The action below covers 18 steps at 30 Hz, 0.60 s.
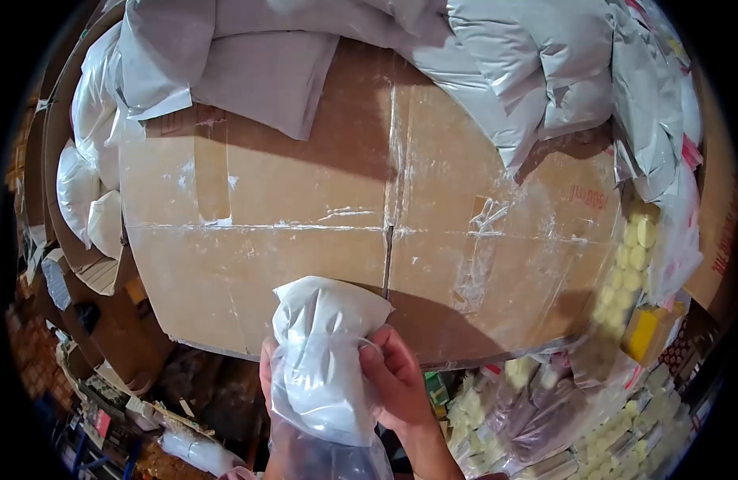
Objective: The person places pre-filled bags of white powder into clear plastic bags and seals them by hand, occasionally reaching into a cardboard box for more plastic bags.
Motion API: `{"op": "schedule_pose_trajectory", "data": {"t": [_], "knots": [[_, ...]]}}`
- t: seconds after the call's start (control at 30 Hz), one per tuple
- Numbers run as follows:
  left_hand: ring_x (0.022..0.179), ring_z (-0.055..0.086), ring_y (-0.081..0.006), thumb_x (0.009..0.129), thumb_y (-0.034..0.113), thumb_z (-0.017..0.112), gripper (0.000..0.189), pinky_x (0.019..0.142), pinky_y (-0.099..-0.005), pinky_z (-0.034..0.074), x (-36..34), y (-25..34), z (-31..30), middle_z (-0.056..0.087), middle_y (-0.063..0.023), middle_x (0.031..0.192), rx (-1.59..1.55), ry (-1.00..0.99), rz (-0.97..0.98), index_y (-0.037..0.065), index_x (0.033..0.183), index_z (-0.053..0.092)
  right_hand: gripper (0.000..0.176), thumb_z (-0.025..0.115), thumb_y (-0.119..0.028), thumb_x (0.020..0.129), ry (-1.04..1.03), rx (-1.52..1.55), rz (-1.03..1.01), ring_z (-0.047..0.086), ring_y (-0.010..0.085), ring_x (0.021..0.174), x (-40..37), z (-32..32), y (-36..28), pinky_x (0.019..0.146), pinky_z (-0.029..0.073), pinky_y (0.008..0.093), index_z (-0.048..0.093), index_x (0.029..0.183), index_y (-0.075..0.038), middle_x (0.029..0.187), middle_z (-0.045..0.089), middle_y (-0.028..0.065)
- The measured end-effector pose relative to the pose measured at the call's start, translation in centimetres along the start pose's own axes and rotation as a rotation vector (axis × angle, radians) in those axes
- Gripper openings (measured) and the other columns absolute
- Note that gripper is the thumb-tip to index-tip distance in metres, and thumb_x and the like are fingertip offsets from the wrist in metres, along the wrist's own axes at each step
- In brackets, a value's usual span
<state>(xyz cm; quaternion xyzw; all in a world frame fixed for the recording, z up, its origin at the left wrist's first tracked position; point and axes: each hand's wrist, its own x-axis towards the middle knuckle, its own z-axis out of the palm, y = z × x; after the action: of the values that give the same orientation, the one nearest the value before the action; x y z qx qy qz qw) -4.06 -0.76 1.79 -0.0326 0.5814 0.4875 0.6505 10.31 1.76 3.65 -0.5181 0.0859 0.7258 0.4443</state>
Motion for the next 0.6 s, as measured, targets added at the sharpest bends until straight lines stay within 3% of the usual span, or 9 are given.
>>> {"op": "schedule_pose_trajectory", "data": {"t": [0.1, 0.23, 0.27, 0.3, 0.37, 0.4, 0.43, 0.5, 0.6], "knots": [[0.077, 0.045, -0.0050, 0.086, 0.007, 0.064, 0.026, 0.068, -0.0181, 0.037, 0.4, 0.7, -0.5, 0.044, 0.0025, 0.085, 0.098, -0.065, 0.040, 0.011, 0.094, 0.041, 0.009, 0.051, -0.013, 0.098, -0.046, 0.117, -0.016, 0.052, 0.0043, 0.073, 0.3, -0.1, -0.2, 0.064, 0.044, 0.0193, 0.047, 0.093, -0.007, 0.086, 0.059, 0.0021], [0.082, 0.048, -0.0060, 0.084, -0.001, 0.063, 0.018, 0.071, -0.0201, 0.040, -0.1, 2.2, 0.1, 0.049, -0.0002, 0.090, 0.352, -0.042, 0.190, 0.006, 0.092, 0.048, 0.010, 0.052, -0.008, 0.097, -0.012, 0.065, -0.076, 0.049, 0.0029, 0.072, 0.6, -1.1, 1.4, 0.064, 0.041, 0.0182, 0.045, 0.090, -0.009, 0.080, 0.052, -0.0021], [0.084, 0.049, -0.0062, 0.083, -0.003, 0.063, 0.017, 0.072, -0.0206, 0.040, -0.1, 2.6, 0.0, 0.051, -0.0011, 0.092, 0.447, -0.030, 0.225, 0.005, 0.091, 0.049, 0.013, 0.054, -0.007, 0.096, 0.120, -0.216, -0.152, 0.047, 0.0022, 0.071, 0.6, -0.7, 1.4, 0.062, 0.039, 0.0178, 0.044, 0.088, -0.009, 0.077, 0.048, -0.0045], [0.090, 0.053, -0.0104, 0.082, -0.009, 0.060, 0.014, 0.074, -0.0221, 0.042, -0.2, 2.7, -0.3, 0.057, -0.0073, 0.097, 0.495, 0.031, 0.233, 0.001, 0.086, 0.051, 0.014, 0.059, -0.004, 0.092, 0.162, -0.257, -0.184, 0.048, 0.0029, 0.071, 0.3, -0.5, 1.4, 0.059, 0.039, 0.0189, 0.046, 0.087, -0.009, 0.079, 0.050, -0.0028], [0.095, 0.057, -0.0176, 0.082, -0.011, 0.057, 0.014, 0.080, -0.0253, 0.044, 0.9, 2.7, -0.4, 0.059, -0.0146, 0.103, 0.705, -0.061, 0.525, -0.001, 0.088, 0.048, 0.017, 0.064, 0.001, 0.085, 0.224, -0.776, -0.541, 0.051, 0.0081, 0.069, 0.4, -1.6, 2.4, 0.057, 0.041, 0.0219, 0.048, 0.085, -0.005, 0.084, 0.056, 0.0040], [0.095, 0.058, -0.0195, 0.082, -0.012, 0.055, 0.016, 0.082, -0.0268, 0.045, 0.9, 2.6, -0.6, 0.058, -0.0152, 0.102, 0.770, -0.080, 0.533, -0.001, 0.090, 0.047, 0.020, 0.068, 0.004, 0.078, 0.186, -0.976, -0.881, 0.055, 0.0158, 0.069, 1.1, -0.4, 1.0, 0.061, 0.046, 0.0260, 0.049, 0.082, -0.001, 0.090, 0.060, 0.0126], [0.095, 0.059, -0.0215, 0.082, -0.013, 0.054, 0.017, 0.084, -0.0284, 0.045, 0.7, 2.6, -1.1, 0.058, -0.0158, 0.100, 0.835, -0.098, 0.541, -0.001, 0.092, 0.045, 0.021, 0.068, 0.005, 0.076, 0.209, -0.952, -0.966, 0.061, 0.0239, 0.076, 1.2, -0.5, 1.2, 0.067, 0.050, 0.0305, 0.048, 0.082, 0.001, 0.103, 0.063, 0.0199], [0.096, 0.060, -0.0237, 0.082, -0.015, 0.052, 0.022, 0.086, -0.0311, 0.046, 0.5, 2.5, -1.9, 0.056, -0.0157, 0.099, 0.867, -0.143, 0.526, -0.001, 0.096, 0.042, 0.020, 0.066, 0.006, 0.078, 0.032, -0.999, -0.984, 0.064, 0.0286, 0.085, 1.6, -1.3, 0.1, 0.072, 0.051, 0.0338, 0.048, 0.084, 0.001, 0.108, 0.064, 0.0233], [0.093, 0.060, -0.0234, 0.082, -0.016, 0.049, 0.030, 0.083, -0.0332, 0.048, 0.3, 2.6, -3.1, 0.051, -0.0100, 0.090, 0.787, -0.225, 0.460, 0.002, 0.103, 0.036, 0.017, 0.064, 0.006, 0.081, -0.033, -0.823, -0.749, 0.065, 0.0278, 0.083, 1.5, -1.4, 0.3, 0.069, 0.051, 0.0331, 0.048, 0.082, 0.000, 0.096, 0.067, 0.0206]]}}
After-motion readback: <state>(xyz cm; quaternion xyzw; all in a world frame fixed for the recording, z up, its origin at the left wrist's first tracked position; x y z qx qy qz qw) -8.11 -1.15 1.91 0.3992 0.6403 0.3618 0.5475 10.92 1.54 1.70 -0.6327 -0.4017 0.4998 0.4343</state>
